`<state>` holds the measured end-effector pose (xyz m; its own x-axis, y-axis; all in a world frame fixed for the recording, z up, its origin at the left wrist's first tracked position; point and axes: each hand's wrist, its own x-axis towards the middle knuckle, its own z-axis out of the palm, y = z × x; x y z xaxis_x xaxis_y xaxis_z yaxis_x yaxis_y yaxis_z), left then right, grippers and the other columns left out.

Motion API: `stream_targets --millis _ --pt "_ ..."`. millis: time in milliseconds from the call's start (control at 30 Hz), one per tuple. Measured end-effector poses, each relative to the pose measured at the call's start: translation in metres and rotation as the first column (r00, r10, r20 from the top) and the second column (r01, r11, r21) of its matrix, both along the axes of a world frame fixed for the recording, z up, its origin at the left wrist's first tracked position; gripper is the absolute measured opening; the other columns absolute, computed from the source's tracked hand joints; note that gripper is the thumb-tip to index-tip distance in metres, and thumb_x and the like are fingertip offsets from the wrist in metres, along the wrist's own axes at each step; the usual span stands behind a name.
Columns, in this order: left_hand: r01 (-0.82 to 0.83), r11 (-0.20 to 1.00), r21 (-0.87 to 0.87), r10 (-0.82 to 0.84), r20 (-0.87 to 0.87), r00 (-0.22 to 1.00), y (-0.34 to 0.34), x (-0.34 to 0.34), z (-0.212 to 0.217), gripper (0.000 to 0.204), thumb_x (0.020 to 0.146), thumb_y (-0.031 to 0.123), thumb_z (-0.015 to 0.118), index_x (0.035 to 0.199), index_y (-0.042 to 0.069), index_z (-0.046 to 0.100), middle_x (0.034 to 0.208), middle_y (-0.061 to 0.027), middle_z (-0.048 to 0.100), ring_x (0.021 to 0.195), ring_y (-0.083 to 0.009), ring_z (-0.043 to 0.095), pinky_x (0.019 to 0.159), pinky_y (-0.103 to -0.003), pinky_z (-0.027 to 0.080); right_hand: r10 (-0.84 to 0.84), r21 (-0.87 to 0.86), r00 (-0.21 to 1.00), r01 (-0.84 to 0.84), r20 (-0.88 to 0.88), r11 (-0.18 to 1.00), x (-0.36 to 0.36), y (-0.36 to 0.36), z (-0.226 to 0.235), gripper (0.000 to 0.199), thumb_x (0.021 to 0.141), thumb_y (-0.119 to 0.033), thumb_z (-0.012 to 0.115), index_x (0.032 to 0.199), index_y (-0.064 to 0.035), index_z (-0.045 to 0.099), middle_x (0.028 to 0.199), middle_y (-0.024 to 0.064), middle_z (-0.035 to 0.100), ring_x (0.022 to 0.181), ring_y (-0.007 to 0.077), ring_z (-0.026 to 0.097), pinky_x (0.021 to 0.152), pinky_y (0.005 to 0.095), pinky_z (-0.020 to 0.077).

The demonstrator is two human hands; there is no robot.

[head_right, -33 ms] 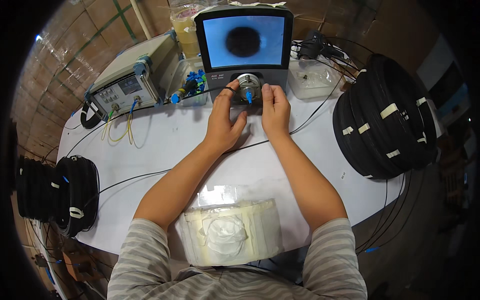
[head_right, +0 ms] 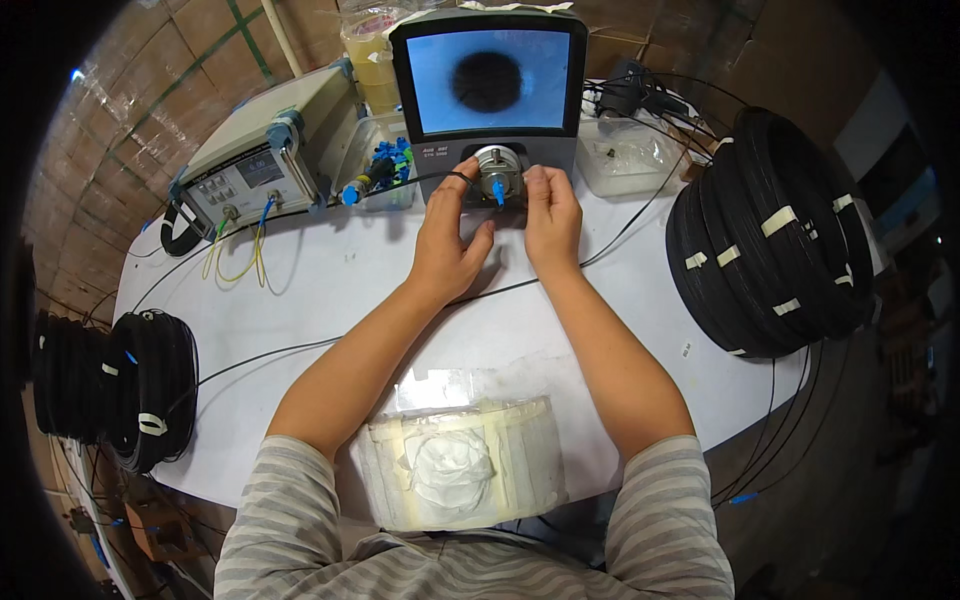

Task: Inspecting and testing cable connectors using a fiber optic microscope and testing device.

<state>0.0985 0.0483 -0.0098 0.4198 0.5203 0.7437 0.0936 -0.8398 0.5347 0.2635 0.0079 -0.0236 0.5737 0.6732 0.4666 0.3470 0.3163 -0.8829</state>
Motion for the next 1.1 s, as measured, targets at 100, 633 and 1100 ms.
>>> stream_targets --millis 100,633,1100 --pt "0.007 1.0 0.02 -0.007 0.005 1.0 0.002 0.002 -0.001 0.074 0.083 0.001 0.07 0.152 0.0 0.045 0.156 -0.0197 0.052 0.143 -0.0406 0.049 0.118 -0.046 0.041 0.021 0.136 0.996 -0.009 -0.087 0.991 0.003 -0.007 0.008 0.02 0.108 -0.022 0.062 0.112 -0.0029 0.065 0.103 0.0067 0.067 0.096 0.0161 0.065 0.086 0.0328 0.0545" --pt "0.025 0.999 0.024 -0.027 0.072 0.997 0.007 0.0 -0.003 0.071 0.083 0.005 0.072 0.149 0.0 0.047 0.153 -0.0226 0.053 0.137 -0.0455 0.051 0.117 -0.049 0.041 -0.208 0.336 0.798 0.008 0.565 0.942 -0.024 -0.022 0.036 0.036 0.086 -0.021 0.089 0.116 -0.0062 0.077 0.124 0.0128 0.066 0.112 0.0309 0.065 0.094 0.0398 0.0545" --pt "0.009 1.0 0.029 -0.011 0.077 0.997 0.012 0.004 -0.005 0.071 0.083 0.012 0.075 0.149 0.005 0.05 0.153 -0.0183 0.053 0.134 -0.0438 0.054 0.113 -0.049 0.045 0.609 -0.188 0.777 -0.63 -0.161 0.754 -0.051 -0.113 0.061 0.023 0.096 -0.005 0.079 0.115 0.0039 0.071 0.108 0.0074 0.074 0.101 0.015 0.068 0.091 0.0282 0.0538"
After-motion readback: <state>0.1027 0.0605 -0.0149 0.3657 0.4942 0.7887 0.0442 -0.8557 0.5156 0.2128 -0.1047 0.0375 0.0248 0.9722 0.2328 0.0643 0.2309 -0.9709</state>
